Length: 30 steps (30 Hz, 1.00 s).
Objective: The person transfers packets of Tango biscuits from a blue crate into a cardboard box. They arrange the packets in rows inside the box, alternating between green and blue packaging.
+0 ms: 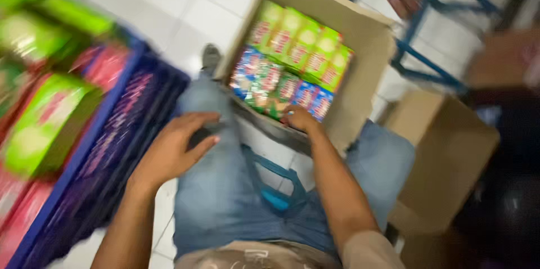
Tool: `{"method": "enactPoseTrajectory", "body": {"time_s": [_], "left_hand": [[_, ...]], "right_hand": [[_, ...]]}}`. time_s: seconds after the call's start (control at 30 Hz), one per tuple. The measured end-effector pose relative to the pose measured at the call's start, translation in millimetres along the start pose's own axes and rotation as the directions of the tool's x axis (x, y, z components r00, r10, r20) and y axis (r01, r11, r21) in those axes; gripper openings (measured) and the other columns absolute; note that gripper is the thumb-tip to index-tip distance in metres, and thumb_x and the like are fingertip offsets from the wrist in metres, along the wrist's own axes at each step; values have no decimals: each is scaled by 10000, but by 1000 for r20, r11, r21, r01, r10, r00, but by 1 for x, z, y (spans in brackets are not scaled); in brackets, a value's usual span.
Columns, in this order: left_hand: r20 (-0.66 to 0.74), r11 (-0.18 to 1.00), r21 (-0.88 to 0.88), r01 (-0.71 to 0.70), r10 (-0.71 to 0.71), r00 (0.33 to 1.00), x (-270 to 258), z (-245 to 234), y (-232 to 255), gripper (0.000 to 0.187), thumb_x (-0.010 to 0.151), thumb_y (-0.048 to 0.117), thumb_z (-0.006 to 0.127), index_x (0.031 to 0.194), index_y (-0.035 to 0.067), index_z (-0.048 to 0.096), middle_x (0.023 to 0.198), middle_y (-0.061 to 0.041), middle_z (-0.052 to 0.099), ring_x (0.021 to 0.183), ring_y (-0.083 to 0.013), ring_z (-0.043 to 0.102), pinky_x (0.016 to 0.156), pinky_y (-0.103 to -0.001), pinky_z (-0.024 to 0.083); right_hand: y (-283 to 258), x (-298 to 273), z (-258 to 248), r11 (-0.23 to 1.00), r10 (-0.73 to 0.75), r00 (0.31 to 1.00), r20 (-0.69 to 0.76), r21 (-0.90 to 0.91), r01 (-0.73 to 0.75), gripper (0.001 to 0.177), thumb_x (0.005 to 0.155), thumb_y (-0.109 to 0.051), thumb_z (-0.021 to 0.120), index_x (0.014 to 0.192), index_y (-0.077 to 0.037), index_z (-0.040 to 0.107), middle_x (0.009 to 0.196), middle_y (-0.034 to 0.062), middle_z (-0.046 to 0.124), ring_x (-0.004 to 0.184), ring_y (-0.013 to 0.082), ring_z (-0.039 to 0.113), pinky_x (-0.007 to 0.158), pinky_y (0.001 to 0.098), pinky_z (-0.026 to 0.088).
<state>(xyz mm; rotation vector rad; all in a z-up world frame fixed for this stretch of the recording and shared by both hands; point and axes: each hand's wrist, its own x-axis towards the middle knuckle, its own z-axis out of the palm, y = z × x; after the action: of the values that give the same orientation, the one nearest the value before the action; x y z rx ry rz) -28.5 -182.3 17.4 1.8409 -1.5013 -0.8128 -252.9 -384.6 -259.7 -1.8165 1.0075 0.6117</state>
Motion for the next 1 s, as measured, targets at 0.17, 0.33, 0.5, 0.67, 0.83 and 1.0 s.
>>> {"method": "enactPoseTrajectory", "body": {"time_s": [0.17,0.33,0.5,0.67,0.83,1.0], "left_hand": [[-382,982,-97,159,-184,906,-146,-27,-31,236,772,137,587,996,75,629,1003,-117,653,978,-309,593,859,-423,425],[-698,786,355,506,-138,703,-250,-58,-67,169,842,188,576,954,70,622,928,-69,644,875,-234,591,808,-352,407],[-785,623,359,695,-201,586,-292,-61,-106,230,832,258,597,974,88,655,908,-80,661,852,-284,600,719,-416,403],[-828,684,192,704,-273,491,-288,-54,-104,187,839,247,594,971,123,638,753,-61,633,781,-244,610,699,-365,426],[-825,699,164,696,-290,485,-288,-56,-100,184,820,243,605,973,147,637,727,-33,624,767,-227,609,702,-352,428],[-824,705,176,687,-275,494,-285,-60,-99,175,826,246,605,967,147,641,729,-25,626,770,-216,611,702,-344,428]], "right_hand": [[-116,-28,1,900,-168,743,-648,206,383,244,765,-150,547,1003,-184,590,648,53,599,702,202,576,730,349,455],[-288,-114,32,435,-528,406,-746,172,884,121,829,-131,565,941,-93,541,846,22,576,718,92,537,642,200,440],[-400,-104,70,265,-870,261,-417,49,963,129,843,-186,542,952,-116,542,761,16,519,706,98,520,590,222,428],[-450,4,101,697,-684,729,-29,-322,641,589,683,-224,725,1173,-19,472,969,198,617,966,348,591,831,444,475],[-447,31,98,825,-400,915,-53,-455,334,858,618,-458,740,1222,48,400,1146,247,507,1092,388,492,923,478,390],[-446,29,83,801,-389,921,33,-482,355,643,583,-456,676,1083,-59,601,1094,148,592,1094,291,520,948,403,386]]}}
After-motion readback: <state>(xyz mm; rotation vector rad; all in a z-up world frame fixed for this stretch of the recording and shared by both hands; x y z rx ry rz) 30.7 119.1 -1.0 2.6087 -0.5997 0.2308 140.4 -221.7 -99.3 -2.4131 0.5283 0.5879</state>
